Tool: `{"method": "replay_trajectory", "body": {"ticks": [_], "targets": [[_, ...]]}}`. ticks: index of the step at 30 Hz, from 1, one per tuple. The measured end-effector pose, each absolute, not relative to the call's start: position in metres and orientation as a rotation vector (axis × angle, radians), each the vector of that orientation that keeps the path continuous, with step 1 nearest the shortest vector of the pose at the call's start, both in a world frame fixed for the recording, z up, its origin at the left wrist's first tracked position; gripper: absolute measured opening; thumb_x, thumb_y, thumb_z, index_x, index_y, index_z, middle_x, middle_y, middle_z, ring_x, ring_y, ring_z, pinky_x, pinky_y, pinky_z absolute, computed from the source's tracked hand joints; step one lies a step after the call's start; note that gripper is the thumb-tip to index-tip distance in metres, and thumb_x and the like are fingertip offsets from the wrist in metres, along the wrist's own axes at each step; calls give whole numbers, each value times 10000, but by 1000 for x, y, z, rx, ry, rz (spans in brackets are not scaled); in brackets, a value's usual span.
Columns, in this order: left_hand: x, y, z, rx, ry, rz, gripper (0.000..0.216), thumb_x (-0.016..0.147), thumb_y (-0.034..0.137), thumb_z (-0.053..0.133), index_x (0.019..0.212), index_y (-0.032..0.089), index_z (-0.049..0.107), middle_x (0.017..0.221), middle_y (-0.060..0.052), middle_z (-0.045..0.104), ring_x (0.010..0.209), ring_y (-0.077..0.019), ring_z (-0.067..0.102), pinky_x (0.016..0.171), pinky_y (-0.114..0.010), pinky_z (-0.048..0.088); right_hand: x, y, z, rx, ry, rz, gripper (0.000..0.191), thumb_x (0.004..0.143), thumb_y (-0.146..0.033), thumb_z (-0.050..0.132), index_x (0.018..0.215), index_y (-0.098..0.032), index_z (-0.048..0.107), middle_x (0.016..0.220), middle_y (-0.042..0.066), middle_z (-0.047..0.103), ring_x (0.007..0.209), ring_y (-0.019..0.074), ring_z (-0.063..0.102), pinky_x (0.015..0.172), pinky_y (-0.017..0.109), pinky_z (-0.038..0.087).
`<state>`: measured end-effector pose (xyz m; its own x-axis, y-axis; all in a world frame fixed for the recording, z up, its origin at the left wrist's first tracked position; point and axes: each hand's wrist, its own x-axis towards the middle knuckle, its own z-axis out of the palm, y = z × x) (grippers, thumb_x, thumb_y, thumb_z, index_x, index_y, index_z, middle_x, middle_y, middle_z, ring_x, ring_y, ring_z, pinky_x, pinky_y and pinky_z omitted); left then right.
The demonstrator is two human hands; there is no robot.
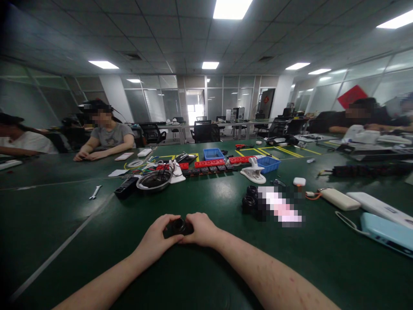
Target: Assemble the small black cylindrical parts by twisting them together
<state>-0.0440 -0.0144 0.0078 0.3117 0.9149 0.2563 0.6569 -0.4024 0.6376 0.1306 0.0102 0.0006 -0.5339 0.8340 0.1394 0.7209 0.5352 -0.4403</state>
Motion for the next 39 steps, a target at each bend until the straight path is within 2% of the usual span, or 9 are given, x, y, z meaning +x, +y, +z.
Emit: {"method": "replay_trajectory", "body": {"ticks": [4,8,12,18,21,24,28,33,39], "targets": [[-40,-19,9,2152,1535,840,335,631,321,663,928,200,564,930,-36,576,909,-243,534,768,-363,429,124,5,-1,-1339,-2493,209,400,625,-537,615,740,-163,532,684,19,566,632,161,499,576,263,329],[-40,-17,6,2154,1539,853,331,627,329,669,908,192,560,908,-38,574,892,-246,534,757,-374,433,123,4,-3,-1360,-2506,127,433,634,-567,591,766,-157,538,717,44,584,679,198,526,652,318,353],[-44,-10,0,2195,1320,881,343,692,267,619,1022,215,540,987,-46,568,944,-233,522,819,-383,421,131,9,1,-1230,-2515,299,538,587,-575,637,909,-155,539,854,60,589,777,215,527,690,321,370],[-49,-5,-3,2203,1205,864,397,746,230,569,1136,246,496,1097,-49,549,1040,-219,488,907,-383,384,145,24,5,-984,-2582,672,269,673,-329,661,856,-153,571,776,0,552,711,136,504,631,232,375],[-48,-5,-1,2201,1215,852,397,737,236,575,1128,243,505,1089,-56,558,1033,-228,498,900,-391,392,145,25,2,-1015,-2516,783,205,701,-307,635,810,-146,571,727,-18,541,653,112,490,576,210,358],[-46,-9,1,2181,1276,862,392,711,250,599,1094,229,520,1062,-55,567,1016,-235,509,886,-393,399,142,20,1,-1093,-2466,767,254,684,-370,637,784,-153,550,686,-29,533,605,102,477,528,198,334],[-40,-17,3,2142,1376,898,339,687,259,610,1014,206,538,1014,-52,567,982,-237,521,862,-394,406,134,9,2,-1225,-2455,514,315,634,-413,643,789,-168,520,694,-17,547,590,113,477,505,206,315],[-38,-18,4,2117,1443,902,301,665,271,628,941,191,542,951,-44,562,931,-238,530,818,-392,426,123,1,-1,-1383,-2467,194,340,640,-464,602,771,-160,523,720,33,579,647,169,517,579,268,351],[-44,-10,2,2192,1271,892,341,716,241,581,1051,219,522,1031,-50,554,990,-231,506,870,-396,405,127,6,1,-1232,-2458,333,524,606,-499,653,976,-152,522,907,68,582,819,215,533,712,329,389]]}}
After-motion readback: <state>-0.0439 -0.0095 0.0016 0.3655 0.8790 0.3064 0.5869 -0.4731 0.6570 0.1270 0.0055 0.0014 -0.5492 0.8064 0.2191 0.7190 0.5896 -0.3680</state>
